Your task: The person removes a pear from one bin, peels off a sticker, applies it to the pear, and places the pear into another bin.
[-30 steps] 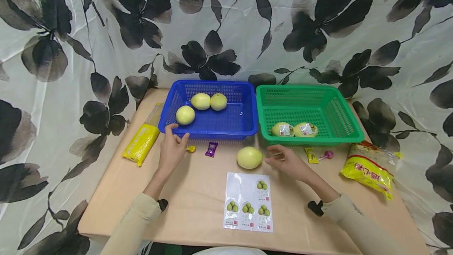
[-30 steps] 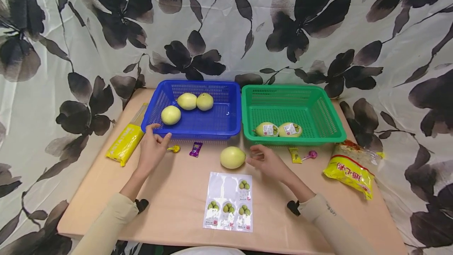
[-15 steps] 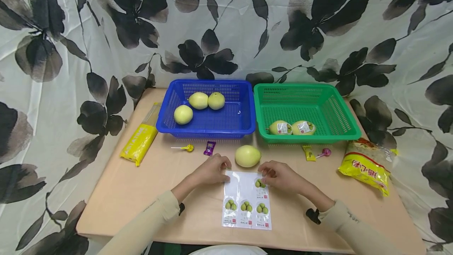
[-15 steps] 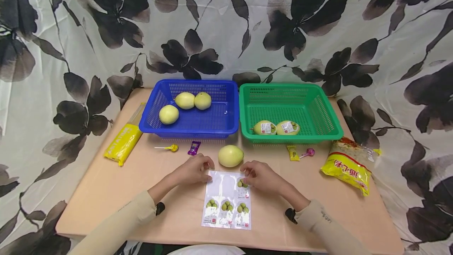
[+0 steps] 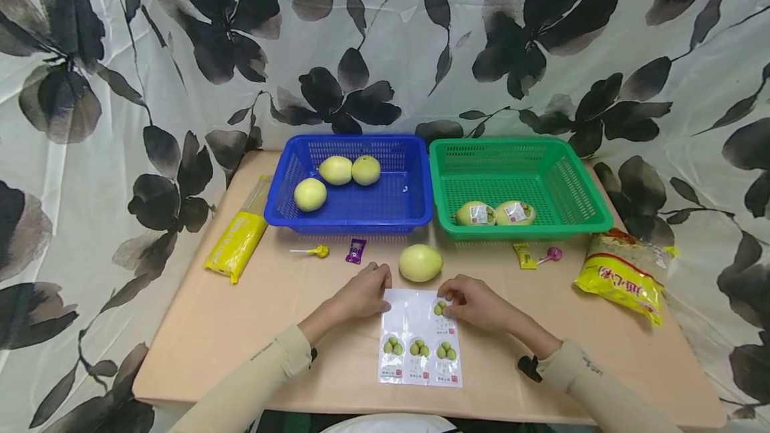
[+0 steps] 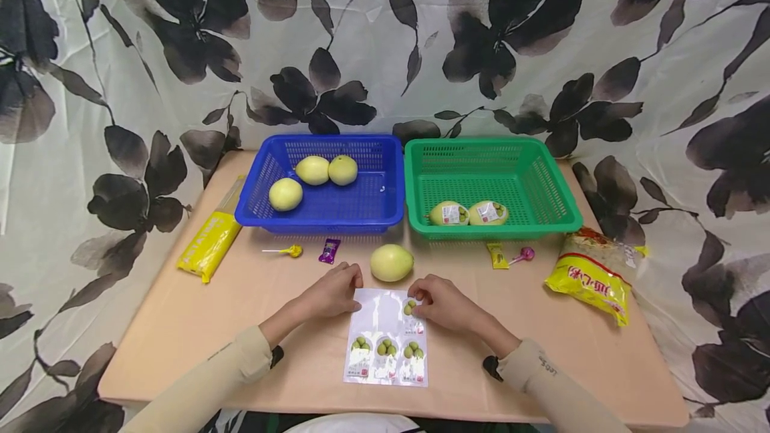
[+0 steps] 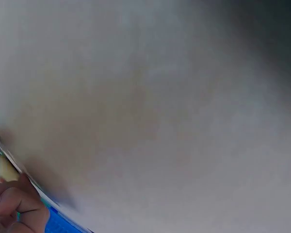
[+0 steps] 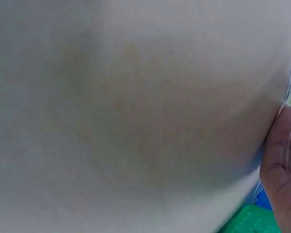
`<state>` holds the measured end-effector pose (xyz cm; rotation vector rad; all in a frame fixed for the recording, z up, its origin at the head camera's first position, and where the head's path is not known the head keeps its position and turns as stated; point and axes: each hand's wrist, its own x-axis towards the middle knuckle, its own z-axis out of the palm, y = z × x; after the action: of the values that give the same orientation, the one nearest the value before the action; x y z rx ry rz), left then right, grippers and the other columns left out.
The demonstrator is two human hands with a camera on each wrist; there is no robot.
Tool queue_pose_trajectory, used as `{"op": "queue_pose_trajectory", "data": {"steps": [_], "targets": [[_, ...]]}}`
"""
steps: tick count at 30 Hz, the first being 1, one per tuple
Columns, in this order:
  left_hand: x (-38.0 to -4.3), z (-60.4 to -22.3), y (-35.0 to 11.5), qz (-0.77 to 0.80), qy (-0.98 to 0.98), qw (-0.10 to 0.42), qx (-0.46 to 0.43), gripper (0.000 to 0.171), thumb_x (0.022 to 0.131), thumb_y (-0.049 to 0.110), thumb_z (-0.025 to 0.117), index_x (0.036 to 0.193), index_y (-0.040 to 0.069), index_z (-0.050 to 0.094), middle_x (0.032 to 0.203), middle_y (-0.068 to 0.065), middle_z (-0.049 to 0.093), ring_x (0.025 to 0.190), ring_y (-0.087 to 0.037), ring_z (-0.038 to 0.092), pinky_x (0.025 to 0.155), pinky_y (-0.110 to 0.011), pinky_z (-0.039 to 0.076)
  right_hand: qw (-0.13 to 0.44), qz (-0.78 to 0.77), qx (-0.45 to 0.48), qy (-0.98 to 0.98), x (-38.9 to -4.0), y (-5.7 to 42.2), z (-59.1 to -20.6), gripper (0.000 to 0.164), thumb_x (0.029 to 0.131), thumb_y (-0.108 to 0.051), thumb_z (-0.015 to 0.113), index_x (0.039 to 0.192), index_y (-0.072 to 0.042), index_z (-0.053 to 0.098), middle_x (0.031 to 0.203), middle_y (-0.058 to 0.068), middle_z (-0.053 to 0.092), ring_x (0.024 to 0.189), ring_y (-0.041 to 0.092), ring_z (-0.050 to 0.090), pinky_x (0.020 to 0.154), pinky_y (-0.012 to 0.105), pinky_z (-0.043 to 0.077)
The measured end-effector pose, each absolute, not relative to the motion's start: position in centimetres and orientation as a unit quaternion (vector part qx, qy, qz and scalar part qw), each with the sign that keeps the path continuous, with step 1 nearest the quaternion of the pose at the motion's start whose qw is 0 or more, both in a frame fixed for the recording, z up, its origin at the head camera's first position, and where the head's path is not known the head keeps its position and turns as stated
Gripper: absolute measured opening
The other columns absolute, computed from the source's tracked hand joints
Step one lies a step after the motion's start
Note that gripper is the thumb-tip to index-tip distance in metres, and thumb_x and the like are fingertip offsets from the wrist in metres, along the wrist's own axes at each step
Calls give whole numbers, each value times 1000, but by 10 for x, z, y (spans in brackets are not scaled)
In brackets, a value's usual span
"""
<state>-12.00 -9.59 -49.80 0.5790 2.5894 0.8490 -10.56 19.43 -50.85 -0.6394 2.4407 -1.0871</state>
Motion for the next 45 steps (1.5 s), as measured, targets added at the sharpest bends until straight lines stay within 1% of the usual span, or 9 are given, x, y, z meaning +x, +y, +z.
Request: {"op": "queue_pose_trajectory", "data": {"steps": [5, 12, 14, 18, 22, 26, 35, 42, 45], "targets": [[-121, -500, -95, 313, 906, 184, 218, 38, 79, 0, 84, 103, 7, 55, 87, -9, 60, 79, -16, 50, 71, -30, 43, 189, -398, -221, 870, -105, 193, -510, 9, 94, -6, 74, 102, -8, 70, 94, 4, 63, 85, 12, 55, 74, 22, 48], [-121, -498, -94, 294, 906, 201, 228, 16, 82, 4, 82, 93, 8, 72, 80, -1, 59, 80, -14, 51, 75, -31, 44, 178, -404, -217, 871, -103, 192, -509, 5, 97, -4, 71, 96, -9, 70, 93, 2, 63, 87, 12, 57, 77, 22, 51], [-120, -497, -95, 295, 903, 207, 233, 18, 80, 5, 84, 93, 7, 72, 82, -3, 60, 81, -15, 50, 76, -31, 45, 175, -405, -216, 871, -102, 193, -508, 4, 96, -5, 72, 96, -9, 70, 93, 2, 63, 87, 12, 57, 78, 23, 51], [-118, -494, -95, 285, 900, 228, 239, 31, 76, 9, 90, 100, 4, 70, 92, -6, 58, 85, -16, 49, 79, -32, 45, 170, -411, -212, 870, -99, 198, -504, 3, 97, -9, 73, 96, -9, 70, 94, 2, 64, 91, 14, 61, 81, 24, 53], [-116, -492, -95, 263, 904, 238, 237, 39, 76, 14, 92, 104, 6, 67, 98, -5, 55, 88, -16, 49, 82, -34, 46, 161, -416, -204, 871, -95, 206, -499, 5, 99, -13, 72, 94, -12, 70, 96, 0, 66, 94, 14, 64, 83, 26, 55], [-116, -491, -94, 250, 909, 239, 234, 39, 76, 16, 93, 104, 8, 66, 100, -5, 55, 87, -16, 50, 81, -35, 47, 152, -415, -203, 874, -92, 214, -494, 4, 98, -14, 72, 95, -13, 70, 96, -2, 67, 93, 12, 64, 81, 26, 55], [-115, -491, -95, 249, 911, 240, 224, 39, 77, 15, 93, 105, 8, 67, 102, -4, 54, 89, -18, 50, 82, -38, 48, 155, -428, -180, 872, -87, 229, -488, 5, 99, -17, 71, 96, -14, 70, 98, -3, 69, 93, 12, 65, 83, 27, 55], [-115, -491, -94, 250, 911, 240, 226, 38, 78, 14, 92, 105, 8, 66, 102, -5, 53, 88, -18, 50, 80, -38, 48, 171, -468, -163, 852, -85, 239, -487, 5, 100, -13, 70, 98, -9, 69, 97, 7, 69, 88, 27, 66, 73, 29, 57], [-115, -492, -94, 246, 912, 238, 228, 38, 78, 15, 92, 105, 8, 66, 102, -4, 53, 87, -18, 50, 80, -37, 48, 175, -478, -159, 846, -84, 243, -487, 5, 99, -12, 70, 99, -8, 69, 97, 11, 69, 87, 30, 66, 72, 30, 58]]}}
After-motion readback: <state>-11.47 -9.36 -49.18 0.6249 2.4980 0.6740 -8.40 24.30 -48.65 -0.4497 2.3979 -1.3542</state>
